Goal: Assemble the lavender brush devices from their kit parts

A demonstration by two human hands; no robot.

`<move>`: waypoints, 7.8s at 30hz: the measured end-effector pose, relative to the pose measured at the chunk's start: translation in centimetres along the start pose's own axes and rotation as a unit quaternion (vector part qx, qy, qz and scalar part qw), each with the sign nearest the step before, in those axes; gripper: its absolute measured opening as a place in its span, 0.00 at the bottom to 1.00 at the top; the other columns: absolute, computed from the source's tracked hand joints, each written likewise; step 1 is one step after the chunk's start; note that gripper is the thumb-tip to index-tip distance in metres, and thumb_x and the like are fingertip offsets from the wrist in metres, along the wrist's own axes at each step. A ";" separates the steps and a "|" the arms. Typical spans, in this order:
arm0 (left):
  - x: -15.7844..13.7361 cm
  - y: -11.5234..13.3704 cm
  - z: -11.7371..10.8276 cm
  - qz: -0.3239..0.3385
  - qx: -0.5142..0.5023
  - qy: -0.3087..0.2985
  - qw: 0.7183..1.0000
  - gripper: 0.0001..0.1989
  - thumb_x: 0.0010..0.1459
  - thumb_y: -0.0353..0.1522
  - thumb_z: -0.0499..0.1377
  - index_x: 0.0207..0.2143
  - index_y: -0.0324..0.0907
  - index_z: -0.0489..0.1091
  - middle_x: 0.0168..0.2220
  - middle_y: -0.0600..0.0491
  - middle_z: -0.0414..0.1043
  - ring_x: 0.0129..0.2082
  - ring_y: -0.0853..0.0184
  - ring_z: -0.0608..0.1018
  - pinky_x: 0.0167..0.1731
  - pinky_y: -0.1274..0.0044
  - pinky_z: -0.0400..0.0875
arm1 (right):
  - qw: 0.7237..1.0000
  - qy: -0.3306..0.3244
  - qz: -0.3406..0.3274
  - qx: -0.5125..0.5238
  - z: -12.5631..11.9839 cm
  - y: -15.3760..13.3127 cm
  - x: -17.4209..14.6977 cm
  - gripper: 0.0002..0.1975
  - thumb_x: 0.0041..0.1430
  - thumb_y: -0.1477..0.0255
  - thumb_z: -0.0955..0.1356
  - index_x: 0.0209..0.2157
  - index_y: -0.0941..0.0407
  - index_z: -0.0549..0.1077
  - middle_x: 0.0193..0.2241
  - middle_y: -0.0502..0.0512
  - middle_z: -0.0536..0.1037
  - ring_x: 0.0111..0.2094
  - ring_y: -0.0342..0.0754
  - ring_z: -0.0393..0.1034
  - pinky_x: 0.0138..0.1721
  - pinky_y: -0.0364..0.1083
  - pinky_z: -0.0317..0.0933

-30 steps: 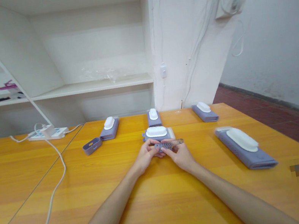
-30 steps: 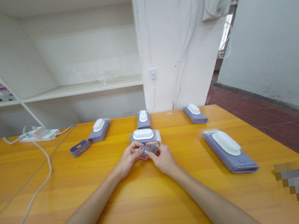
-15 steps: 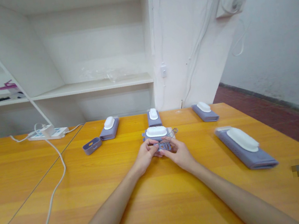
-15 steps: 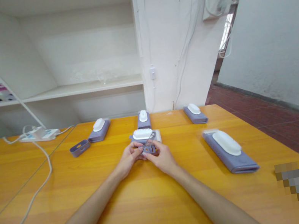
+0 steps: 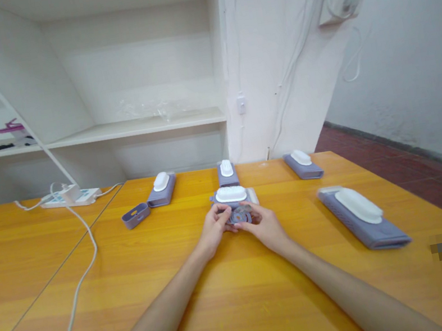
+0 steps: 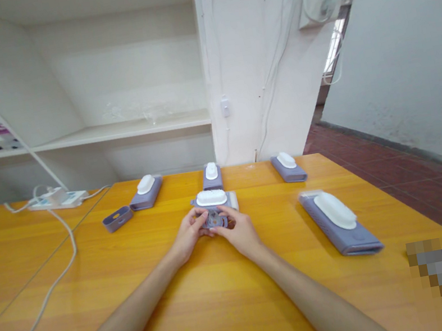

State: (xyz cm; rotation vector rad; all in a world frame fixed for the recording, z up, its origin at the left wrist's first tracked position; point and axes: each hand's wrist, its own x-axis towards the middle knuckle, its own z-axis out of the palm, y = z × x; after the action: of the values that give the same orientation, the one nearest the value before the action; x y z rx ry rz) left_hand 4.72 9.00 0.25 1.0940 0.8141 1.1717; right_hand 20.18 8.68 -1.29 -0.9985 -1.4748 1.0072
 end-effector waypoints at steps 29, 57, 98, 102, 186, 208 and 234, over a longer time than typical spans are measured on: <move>0.5 3.9 -12.4 -0.007 0.703 0.498 0.508 0.19 0.54 0.38 0.48 0.43 0.33 0.62 0.41 0.35 0.68 0.46 0.47 0.65 0.43 0.57 0.52 | 0.958 -0.074 -0.160 -0.227 -0.3 -2.3 -1.9 0.12 0.53 0.62 0.67 0.35 0.54 0.75 0.29 0.54 0.78 0.30 0.47 0.71 0.34 0.45 0.64; -0.9 2.6 -5.2 0.302 0.733 0.061 0.607 0.10 0.59 0.34 0.50 0.31 0.42 0.70 0.41 0.46 0.66 0.43 0.59 0.66 0.42 0.66 0.59 | 0.886 -0.184 -0.225 -0.361 0.3 -3.3 -2.0 0.30 0.56 0.70 0.63 0.60 0.56 0.54 0.61 0.60 0.54 0.61 0.53 0.48 0.59 0.56 0.48; -1.8 2.8 -3.1 0.276 0.726 -0.089 0.623 0.19 0.55 0.40 0.55 0.48 0.45 0.60 0.42 0.48 0.67 0.41 0.60 0.72 0.38 0.72 0.67 | 0.890 -0.022 -0.309 -0.335 -0.4 -0.4 -0.9 0.25 0.58 0.82 0.57 0.55 0.49 0.64 0.47 0.59 0.66 0.48 0.51 0.63 0.49 0.54 0.62; -1.8 2.9 -3.0 0.275 0.703 -0.083 0.651 0.23 0.54 0.42 0.56 0.50 0.46 0.59 0.43 0.48 0.66 0.43 0.60 0.71 0.39 0.72 0.68 | 0.870 0.042 -0.328 -0.365 -0.9 -0.5 -1.1 0.17 0.59 0.78 0.61 0.46 0.49 0.73 0.36 0.56 0.70 0.38 0.49 0.65 0.41 0.51 0.64; -2.0 1.0 -0.7 0.220 0.457 -0.112 0.854 0.33 0.51 0.31 0.59 0.57 0.47 0.49 0.52 0.47 0.66 0.50 0.61 0.71 0.49 0.69 0.66 | 0.983 0.164 -0.070 -0.038 0.2 -0.3 -0.2 0.15 0.50 0.63 0.69 0.37 0.58 0.75 0.30 0.55 0.78 0.30 0.48 0.72 0.33 0.47 0.67; -2.4 1.4 -0.4 0.196 0.482 -0.124 0.845 0.32 0.52 0.32 0.59 0.57 0.46 0.50 0.51 0.49 0.67 0.47 0.61 0.73 0.45 0.71 0.68 | 0.971 0.098 -0.135 -0.170 0.2 -1.0 -0.5 0.10 0.51 0.64 0.69 0.33 0.54 0.75 0.32 0.53 0.77 0.34 0.48 0.70 0.40 0.48 0.63; -2.2 1.1 -0.4 0.213 0.498 -0.109 0.834 0.32 0.52 0.33 0.59 0.58 0.46 0.50 0.53 0.47 0.65 0.49 0.60 0.71 0.47 0.69 0.67 | 0.976 0.103 -0.097 -0.168 0.1 -0.9 -0.1 0.12 0.49 0.63 0.70 0.35 0.54 0.76 0.33 0.55 0.77 0.36 0.50 0.71 0.43 0.51 0.63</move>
State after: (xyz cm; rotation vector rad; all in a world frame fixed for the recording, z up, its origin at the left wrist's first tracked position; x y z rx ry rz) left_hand 3.54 6.94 1.12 2.3270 1.0562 0.9143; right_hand 20.00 8.25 -0.46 -1.1341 -1.5614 0.5054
